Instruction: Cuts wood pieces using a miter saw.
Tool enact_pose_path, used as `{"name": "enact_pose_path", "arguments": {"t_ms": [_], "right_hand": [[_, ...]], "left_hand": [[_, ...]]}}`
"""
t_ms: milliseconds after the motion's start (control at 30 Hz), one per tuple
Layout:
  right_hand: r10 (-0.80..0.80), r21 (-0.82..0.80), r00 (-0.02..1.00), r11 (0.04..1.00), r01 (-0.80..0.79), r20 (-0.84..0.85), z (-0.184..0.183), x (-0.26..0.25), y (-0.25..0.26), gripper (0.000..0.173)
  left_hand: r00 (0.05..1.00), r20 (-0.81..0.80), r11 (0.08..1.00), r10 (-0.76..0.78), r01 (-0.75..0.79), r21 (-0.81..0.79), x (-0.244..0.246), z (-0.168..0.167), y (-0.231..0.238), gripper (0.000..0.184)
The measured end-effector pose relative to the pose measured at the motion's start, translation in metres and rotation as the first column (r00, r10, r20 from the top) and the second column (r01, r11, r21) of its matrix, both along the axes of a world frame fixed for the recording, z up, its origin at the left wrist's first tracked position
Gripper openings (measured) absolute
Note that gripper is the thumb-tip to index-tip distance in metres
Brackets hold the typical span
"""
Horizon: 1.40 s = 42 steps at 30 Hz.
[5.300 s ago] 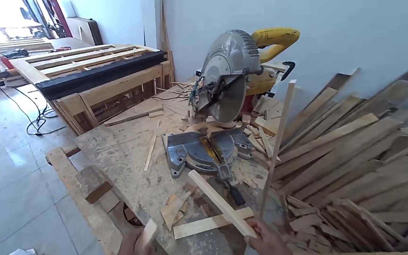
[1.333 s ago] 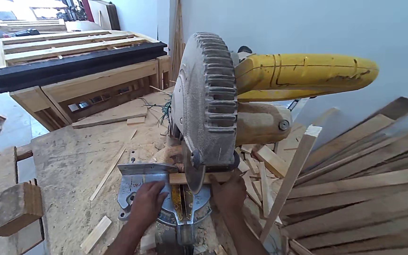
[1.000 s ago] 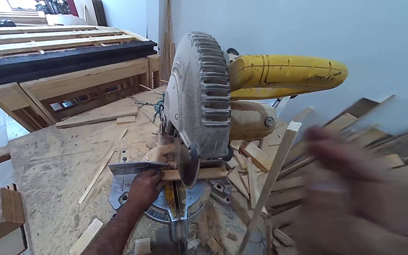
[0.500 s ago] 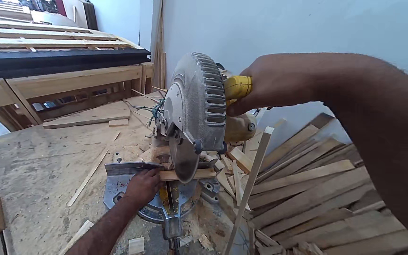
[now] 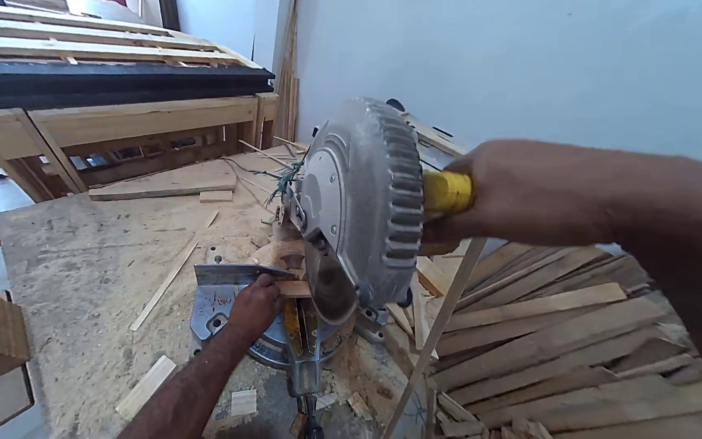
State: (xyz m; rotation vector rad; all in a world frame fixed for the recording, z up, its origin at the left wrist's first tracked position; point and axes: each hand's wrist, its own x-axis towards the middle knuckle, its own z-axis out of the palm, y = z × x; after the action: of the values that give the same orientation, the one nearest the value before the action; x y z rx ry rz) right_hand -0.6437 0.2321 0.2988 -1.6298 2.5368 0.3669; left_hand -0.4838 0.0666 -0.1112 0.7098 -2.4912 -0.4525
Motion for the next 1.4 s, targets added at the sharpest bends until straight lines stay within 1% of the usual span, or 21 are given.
{"name": "enact_pose_path", "arguments": {"t_ms": [67,100,133,200,333,400,500,600,733,967,1067,1100,1133,1200,1233,1300,1400], "right_hand": [[0.032,0.001,0.999,0.999,-0.032,-0.009,-0.016,0.009,0.015,0.036],[0.048,-0.038,0.998,0.998,-0.049,-0.048,-0.026,0.015,0.023,0.032],[0.047,-0.094,0.992,0.994,-0.058,-0.116,-0.038,0.019,0.032,0.027],[0.055,-0.226,0.964,0.967,-0.116,-0.259,-0.065,0.025,0.048,0.021],[0.115,-0.395,0.919,0.878,-0.271,-0.376,-0.105,0.033,0.069,0.025],[0.143,-0.437,0.898,0.835,-0.335,-0.415,-0.12,0.034,0.075,0.027],[0.156,-0.457,0.87,0.8,-0.389,-0.468,-0.138,0.035,0.082,0.028],[0.158,-0.469,0.86,0.783,-0.409,-0.485,-0.149,0.036,0.085,0.029],[0.166,-0.486,0.854,0.762,-0.429,-0.493,-0.163,0.039,0.09,0.028],[0.117,-0.565,0.879,0.725,-0.394,-0.463,-0.205,0.052,0.093,0.028],[0.137,-0.565,0.887,0.726,-0.393,-0.441,-0.225,0.056,0.095,0.025],[0.163,-0.553,0.894,0.735,-0.393,-0.418,-0.224,0.057,0.094,0.024],[0.189,-0.532,0.904,0.755,-0.383,-0.383,-0.214,0.055,0.093,0.023],[0.215,-0.495,0.931,0.799,-0.341,-0.295,-0.177,0.048,0.09,0.021],[0.21,-0.493,0.938,0.806,-0.327,-0.277,-0.159,0.043,0.088,0.02],[0.217,-0.522,0.929,0.778,-0.35,-0.299,-0.124,0.029,0.077,0.021],[0.201,-0.625,0.898,0.658,-0.419,-0.391,-0.079,0.007,0.047,0.026]], "left_hand": [[0.999,-0.019,0.998,-0.037,0.038,0.04,0.003,-0.002,-0.003,0.025],[0.997,-0.04,0.995,-0.067,0.07,0.066,0.006,-0.003,-0.006,0.021],[0.994,-0.054,0.992,-0.097,0.101,0.076,0.008,-0.004,-0.009,0.018],[0.988,-0.044,0.986,-0.147,0.15,0.079,0.01,-0.006,-0.014,0.017],[0.987,-0.036,0.985,-0.157,0.159,0.07,0.01,-0.008,-0.016,0.016],[0.988,-0.049,0.986,-0.15,0.153,0.063,0.01,-0.009,-0.016,0.014],[0.99,-0.043,0.989,-0.137,0.139,0.045,0.009,-0.009,-0.015,0.013],[0.991,-0.011,0.99,-0.131,0.131,0.045,0.008,-0.008,-0.014,0.015],[0.991,-0.005,0.99,-0.133,0.133,0.05,0.007,-0.008,-0.014,0.015],[0.99,-0.004,0.988,-0.139,0.139,0.063,0.005,-0.007,-0.016,0.016],[0.992,0.009,0.989,-0.129,0.128,0.07,0.009,-0.008,-0.016,0.016],[0.992,0.012,0.99,-0.125,0.124,0.067,0.013,-0.005,-0.015,0.016],[0.992,0.007,0.991,-0.129,0.128,0.047,0.013,-0.001,-0.015,0.016],[0.986,-0.006,0.986,-0.167,0.167,-0.001,0.01,0.008,-0.013,0.015],[0.982,0.009,0.982,-0.189,0.189,-0.012,0.011,0.012,-0.012,0.015],[0.975,0.075,0.978,-0.207,0.208,-0.002,0.011,0.021,-0.01,0.019],[0.952,0.244,0.982,-0.186,0.17,0.083,0.007,0.041,-0.001,0.027]]}}
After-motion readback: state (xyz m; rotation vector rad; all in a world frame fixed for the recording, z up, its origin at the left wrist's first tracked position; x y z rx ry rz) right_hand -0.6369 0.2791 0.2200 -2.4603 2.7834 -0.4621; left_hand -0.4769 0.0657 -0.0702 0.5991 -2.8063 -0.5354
